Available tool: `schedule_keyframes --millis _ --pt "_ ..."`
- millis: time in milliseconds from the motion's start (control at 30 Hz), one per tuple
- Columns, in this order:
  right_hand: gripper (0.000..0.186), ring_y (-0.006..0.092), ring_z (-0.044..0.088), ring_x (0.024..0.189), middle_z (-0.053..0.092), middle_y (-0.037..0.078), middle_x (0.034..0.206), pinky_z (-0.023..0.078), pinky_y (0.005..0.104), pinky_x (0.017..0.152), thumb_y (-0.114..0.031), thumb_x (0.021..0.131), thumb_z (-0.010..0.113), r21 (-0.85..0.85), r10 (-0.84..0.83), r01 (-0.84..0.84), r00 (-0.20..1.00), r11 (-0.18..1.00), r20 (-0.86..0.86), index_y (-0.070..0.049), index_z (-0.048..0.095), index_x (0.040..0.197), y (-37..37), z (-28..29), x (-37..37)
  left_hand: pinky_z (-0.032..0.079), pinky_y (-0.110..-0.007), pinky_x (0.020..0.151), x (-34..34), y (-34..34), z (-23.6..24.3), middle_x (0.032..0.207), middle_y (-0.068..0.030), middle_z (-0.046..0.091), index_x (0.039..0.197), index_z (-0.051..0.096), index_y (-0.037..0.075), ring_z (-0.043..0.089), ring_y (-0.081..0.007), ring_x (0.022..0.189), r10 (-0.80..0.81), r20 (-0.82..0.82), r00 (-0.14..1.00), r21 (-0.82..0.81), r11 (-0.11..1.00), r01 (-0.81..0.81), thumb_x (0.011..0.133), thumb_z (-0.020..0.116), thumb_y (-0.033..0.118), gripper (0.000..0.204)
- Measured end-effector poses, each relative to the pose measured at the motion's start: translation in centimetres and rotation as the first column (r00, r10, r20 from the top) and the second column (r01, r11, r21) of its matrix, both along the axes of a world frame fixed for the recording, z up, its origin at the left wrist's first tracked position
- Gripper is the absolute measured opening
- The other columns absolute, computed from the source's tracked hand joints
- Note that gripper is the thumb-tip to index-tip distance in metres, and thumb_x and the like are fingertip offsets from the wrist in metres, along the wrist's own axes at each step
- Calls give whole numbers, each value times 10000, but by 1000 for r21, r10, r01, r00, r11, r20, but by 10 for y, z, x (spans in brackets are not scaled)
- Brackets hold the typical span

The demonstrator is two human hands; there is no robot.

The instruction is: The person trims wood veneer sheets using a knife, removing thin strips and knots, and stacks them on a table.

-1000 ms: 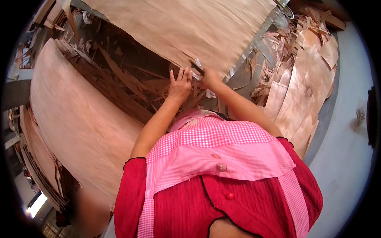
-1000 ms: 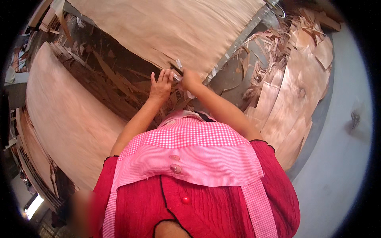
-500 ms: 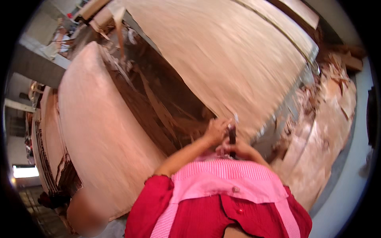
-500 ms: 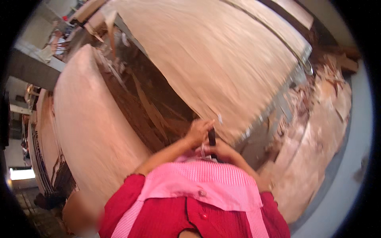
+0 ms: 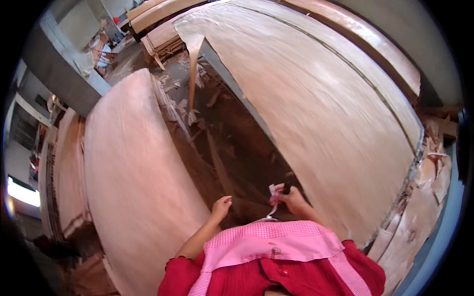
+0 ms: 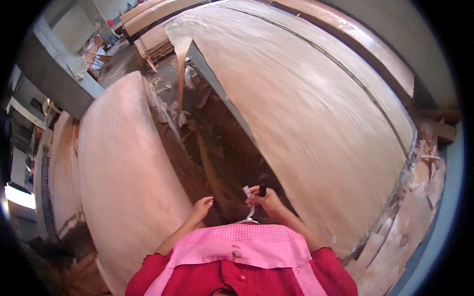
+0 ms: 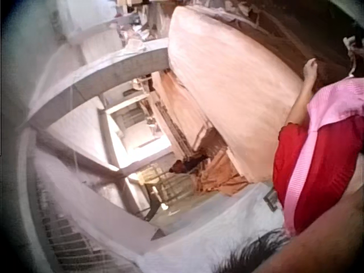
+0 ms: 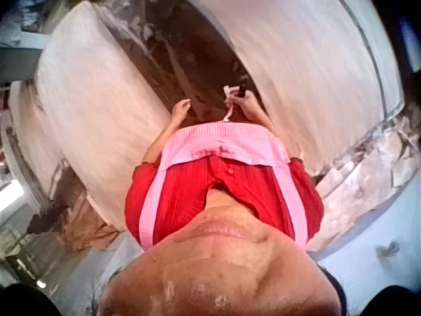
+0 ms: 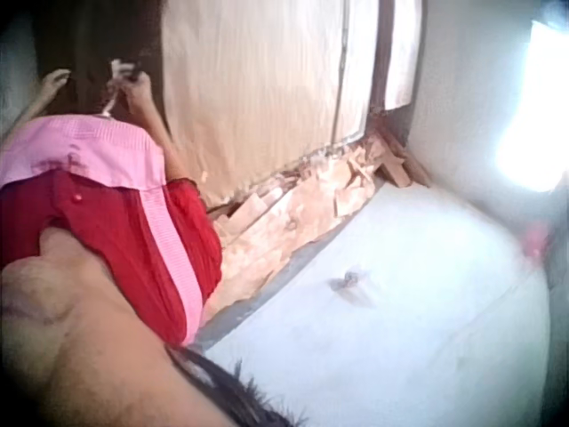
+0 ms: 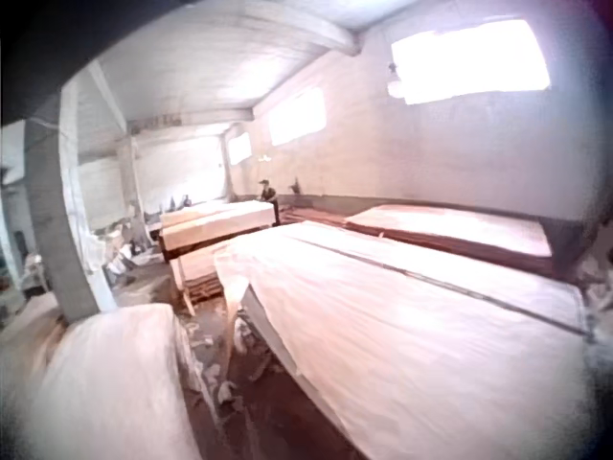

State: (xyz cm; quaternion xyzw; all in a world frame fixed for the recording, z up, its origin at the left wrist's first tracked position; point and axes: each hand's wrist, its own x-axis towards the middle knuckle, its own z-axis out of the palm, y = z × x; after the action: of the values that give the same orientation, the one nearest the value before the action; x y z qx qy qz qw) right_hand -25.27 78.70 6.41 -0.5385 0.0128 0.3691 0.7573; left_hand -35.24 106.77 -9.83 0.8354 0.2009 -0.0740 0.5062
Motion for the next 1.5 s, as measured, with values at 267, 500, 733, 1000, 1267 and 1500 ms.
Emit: schedule_keyframes --millis 267,500,733,1000,1267,1500 --pt "251 165 598 727 614 118 838 481 278 692 -21 817 529 -119 84 -83 996 989 8 5 527 1067 136 18 139 434 -264 828 192 176 13 1006 -106 609 1122 529 8 570 -160 942 18 141 990 -29 999 -14 807 540 81 323" --pt "97 199 604 692 604 134 774 492 312 664 -38 826 526 46 55 -53 998 998 -40 17 503 903 247 -48 285 314 -322 954 402 301 12 1301 -153 384 1311 306 33 381 -249 1176 151 97 984 -97 985 -142 776 607 147 624" --pt "63 183 585 775 610 144 897 471 312 733 -6 815 507 -72 -14 8 997 997 -79 12 547 860 297 -42 374 279 -343 987 588 396 13 1303 -205 352 1302 262 -33 356 -292 1198 317 123 940 -83 947 -309 680 701 207 798" --pt "67 112 541 740 622 70 860 432 252 683 -37 804 535 -280 -302 271 950 921 -73 -18 596 825 356 -66 404 411 -341 833 752 492 -6 1129 -93 526 1175 448 19 517 -215 1010 13 -235 972 -418 901 -113 738 664 207 522" --pt "121 165 591 770 622 86 861 464 285 701 -78 816 517 -435 -567 435 789 788 -238 -19 579 902 429 -86 405 451 -384 839 761 459 146 959 -70 616 1036 550 53 576 -211 911 -80 -272 959 -962 10 -273 839 529 137 215" --pt "149 153 571 741 621 81 823 429 267 696 -117 840 511 -417 -567 428 765 802 -306 -29 544 956 469 -88 398 518 -306 637 736 420 39 900 -102 623 1005 547 21 617 -197 759 -280 -412 867 -889 332 -315 864 519 252 272"
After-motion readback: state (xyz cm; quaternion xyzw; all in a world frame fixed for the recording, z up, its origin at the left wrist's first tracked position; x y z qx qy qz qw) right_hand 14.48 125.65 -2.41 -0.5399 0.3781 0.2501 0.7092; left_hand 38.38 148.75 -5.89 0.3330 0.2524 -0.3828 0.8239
